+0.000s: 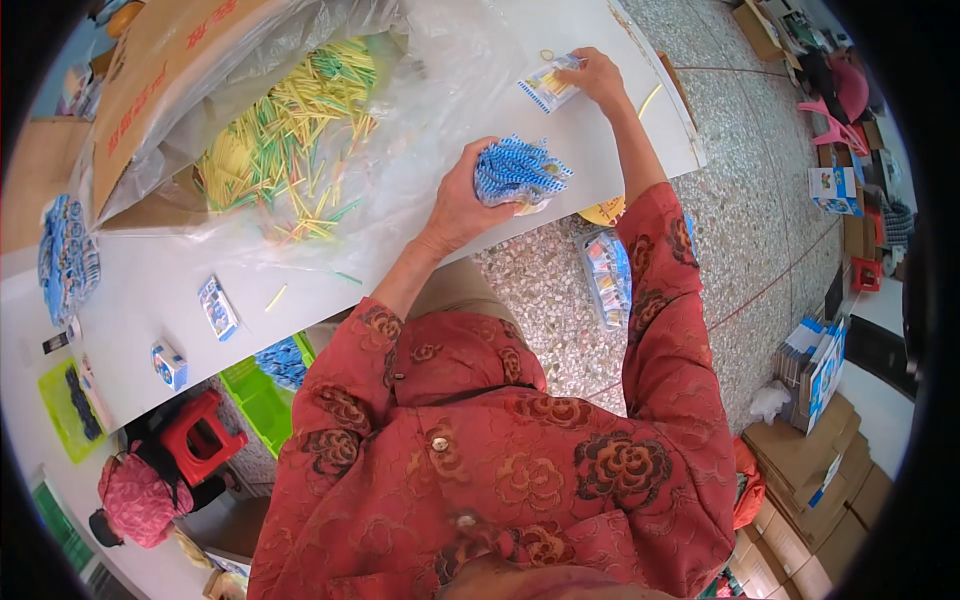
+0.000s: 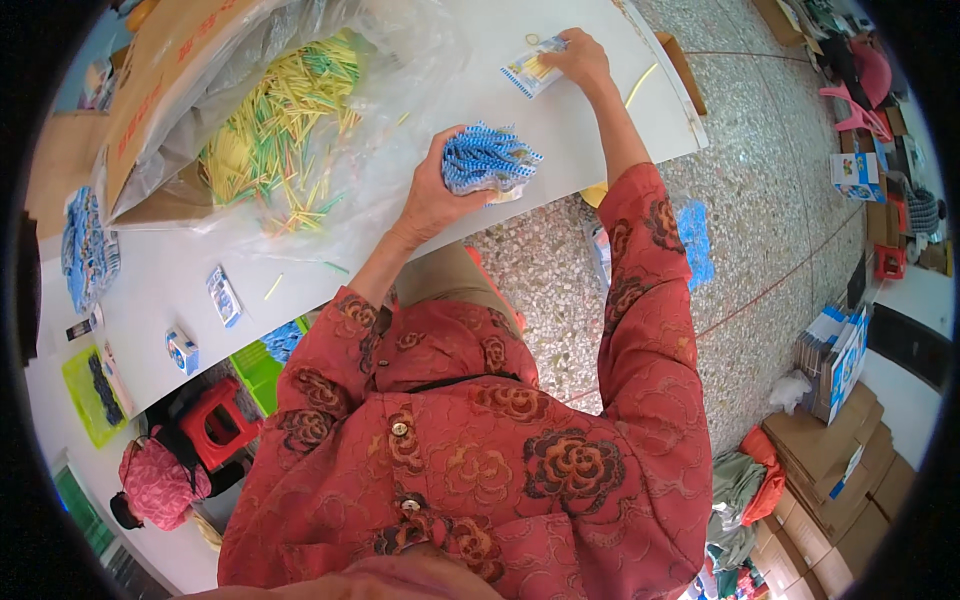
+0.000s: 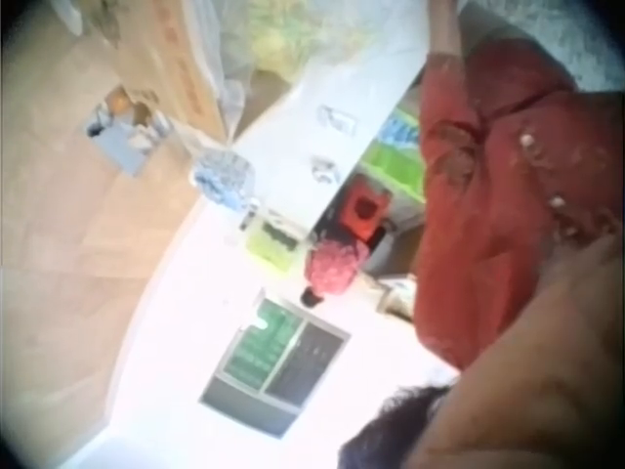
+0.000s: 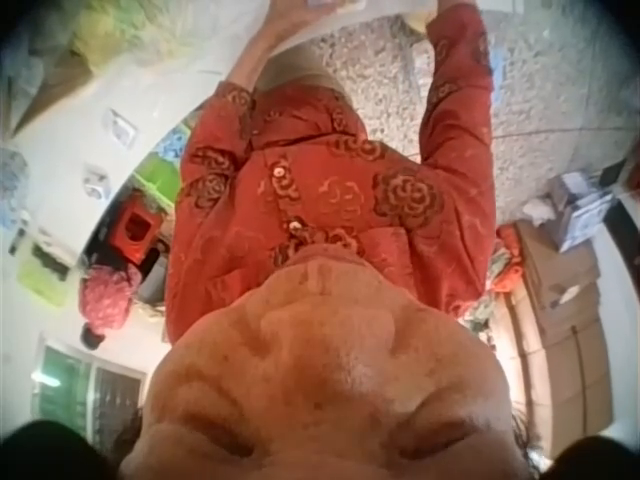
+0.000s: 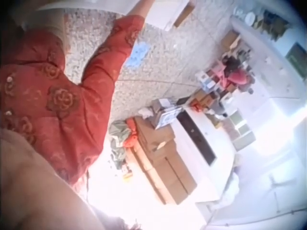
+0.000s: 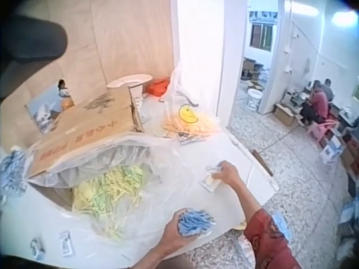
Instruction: Packaging yellow decorative straw into small blue and white plastic packets at a workbench.
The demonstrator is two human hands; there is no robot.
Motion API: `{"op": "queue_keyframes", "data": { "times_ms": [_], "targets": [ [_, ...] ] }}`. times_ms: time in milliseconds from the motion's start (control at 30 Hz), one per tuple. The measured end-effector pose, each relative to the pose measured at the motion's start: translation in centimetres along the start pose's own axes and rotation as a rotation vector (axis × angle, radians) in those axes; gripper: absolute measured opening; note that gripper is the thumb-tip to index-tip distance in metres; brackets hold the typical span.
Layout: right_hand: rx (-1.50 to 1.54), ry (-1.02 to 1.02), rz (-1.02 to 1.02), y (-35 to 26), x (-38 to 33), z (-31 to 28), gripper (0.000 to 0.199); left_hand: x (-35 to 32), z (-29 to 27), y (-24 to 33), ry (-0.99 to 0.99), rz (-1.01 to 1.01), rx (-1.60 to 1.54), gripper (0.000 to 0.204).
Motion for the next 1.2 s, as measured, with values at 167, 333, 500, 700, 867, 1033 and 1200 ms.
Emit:
{"op": "queue_keyframes", "data": {
  "times_ms": [167,333,500,700,867,1033,1200],
  "targets": [
    [0.248,-0.148,0.145,2.0,-0.8,1.0,0.043,0.0,0.0,0.0,0.0,-0.016,-0.015,0.073],
    [0.202,0.27,-0.02,1.7,-2.4,-2.0,0.032,0.0,0.1,0.0,-0.004,-0.014,-0.031,0.073],
    [-0.051,0.114,-0.09,0.1,-3.4,-2.5,0.028,0.0,0.1,-0.1,0.005,-0.002,-0.004,0.072],
    [0.037,-0.053,-0.021,0.6,-3.8,-1.3,0.027,0.0,0.2,0.1,-0.01,-0.009,-0.027,0.072],
    [0.148,0.025,-0.028,-0.1,-4.4,-2.2,0.03,0.0,0.1,0.3,-0.001,-0.017,-0.006,0.073],
    [0.029,-0.089,-0.056,-1.0,-5.0,-1.2,0.033,0.0,0.0,0.2,-0.001,0.003,0.012,0.073],
    [0.233,-0.1,-0.077,-1.6,-5.4,-1.7,0.024,0.1,0.3,0.0,-0.01,0.002,0.004,0.073]
  ]
}}
Point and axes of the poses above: each hand's wrist, its own x-axis towards the middle knuckle, its own z-axis out of the palm, y = z × x, the point moved 10 cm from there along x, towards the middle knuckle, and after that the axes turned 4 degrees about y, right-handed, at the moved point
